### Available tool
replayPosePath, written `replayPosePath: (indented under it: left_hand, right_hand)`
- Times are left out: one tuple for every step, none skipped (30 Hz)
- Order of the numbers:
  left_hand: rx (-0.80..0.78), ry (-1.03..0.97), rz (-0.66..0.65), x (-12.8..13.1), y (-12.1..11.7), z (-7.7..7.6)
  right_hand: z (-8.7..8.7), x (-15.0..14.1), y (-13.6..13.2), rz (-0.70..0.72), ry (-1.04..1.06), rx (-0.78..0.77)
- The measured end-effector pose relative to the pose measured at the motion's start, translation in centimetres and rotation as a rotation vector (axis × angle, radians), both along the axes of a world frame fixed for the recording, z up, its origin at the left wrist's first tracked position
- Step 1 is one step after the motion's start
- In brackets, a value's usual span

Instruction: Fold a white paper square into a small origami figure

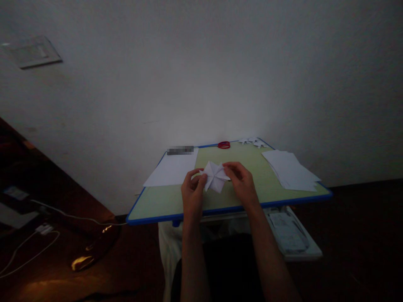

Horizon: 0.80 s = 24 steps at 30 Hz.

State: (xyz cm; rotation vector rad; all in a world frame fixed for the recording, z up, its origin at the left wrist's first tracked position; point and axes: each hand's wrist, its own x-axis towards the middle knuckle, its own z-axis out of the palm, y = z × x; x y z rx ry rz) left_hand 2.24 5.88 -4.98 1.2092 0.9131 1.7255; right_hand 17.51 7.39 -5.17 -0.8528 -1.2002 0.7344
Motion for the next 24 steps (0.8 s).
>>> replayPosePath:
  left_hand:
    - [0.005, -0.002, 0.004, -0.01, 0.00, 0.01]
    - [0.009, -0.004, 0.008, -0.02, 0.00, 0.03]
    - [0.011, -0.004, 0.014, -0.03, 0.02, 0.03]
    - [0.011, -0.002, 0.018, -0.03, 0.04, 0.03]
    - [0.010, 0.001, 0.023, -0.04, 0.07, 0.02]
    - [0.009, 0.003, 0.026, -0.04, 0.10, 0.01]
    - [0.008, 0.002, 0.026, -0.03, 0.13, -0.01]
    - [0.006, 0.000, 0.026, -0.03, 0.15, -0.03]
    - [0.004, -0.003, 0.024, -0.02, 0.15, -0.04]
    - [0.000, -0.004, 0.021, -0.01, 0.14, -0.03]
    - [-0.001, -0.003, 0.017, -0.01, 0.11, -0.02]
    - [0.000, 0.005, 0.010, -0.01, 0.06, 0.01]
    - [0.002, 0.019, 0.004, -0.02, 0.01, 0.04]
    - [0.005, 0.036, -0.003, -0.04, -0.05, 0.09]
    - [0.009, 0.054, -0.009, -0.05, -0.09, 0.13]
    - [0.014, 0.071, -0.014, -0.07, -0.12, 0.16]
    - [0.021, 0.084, -0.016, -0.09, -0.13, 0.18]
    - [0.030, 0.094, -0.014, -0.11, -0.13, 0.20]
    - [0.042, 0.105, -0.011, -0.13, -0.11, 0.20]
    - [0.053, 0.117, -0.007, -0.15, -0.09, 0.19]
    - [0.064, 0.129, -0.001, -0.17, -0.07, 0.18]
    - [0.073, 0.142, 0.004, -0.18, -0.05, 0.16]
    - [0.080, 0.153, 0.008, -0.20, -0.03, 0.14]
    - [0.084, 0.157, 0.013, -0.21, -0.03, 0.12]
  right_hand:
    - [0.08, -0.02, -0.06, 0.005, -0.014, -0.003]
    - [0.14, -0.04, -0.13, 0.013, -0.027, -0.008]
    - [0.20, -0.06, -0.20, 0.021, -0.041, -0.011]
    - [0.23, -0.08, -0.26, 0.029, -0.059, -0.014]
    - [0.24, -0.10, -0.32, 0.036, -0.078, -0.014]
    - [0.22, -0.11, -0.37, 0.042, -0.098, -0.013]
    - [0.19, -0.13, -0.41, 0.051, -0.116, -0.012]
    - [0.15, -0.15, -0.44, 0.063, -0.133, -0.010]
    - [0.09, -0.18, -0.48, 0.077, -0.146, -0.009]
    - [0.03, -0.22, -0.51, 0.092, -0.159, -0.007]
    - [-0.02, -0.27, -0.55, 0.105, -0.176, -0.005]
    - [-0.07, -0.32, -0.60, 0.115, -0.201, -0.002]
    - [-0.11, -0.38, -0.67, 0.124, -0.232, 0.004]
    - [-0.13, -0.44, -0.73, 0.134, -0.268, 0.014]
    - [-0.14, -0.48, -0.80, 0.145, -0.305, 0.025]
    - [-0.14, -0.51, -0.85, 0.154, -0.338, 0.038]
    - [-0.14, -0.51, -0.88, 0.157, -0.360, 0.053]
    - [-0.14, -0.50, -0.88, 0.153, -0.371, 0.069]
    - [-0.13, -0.47, -0.85, 0.145, -0.373, 0.084]
    - [-0.14, -0.43, -0.81, 0.138, -0.369, 0.095]
    - [-0.14, -0.40, -0.75, 0.138, -0.362, 0.105]
    - [-0.14, -0.37, -0.70, 0.145, -0.354, 0.112]
    - [-0.13, -0.36, -0.66, 0.158, -0.347, 0.117]
    - [-0.11, -0.37, -0.64, 0.173, -0.340, 0.123]
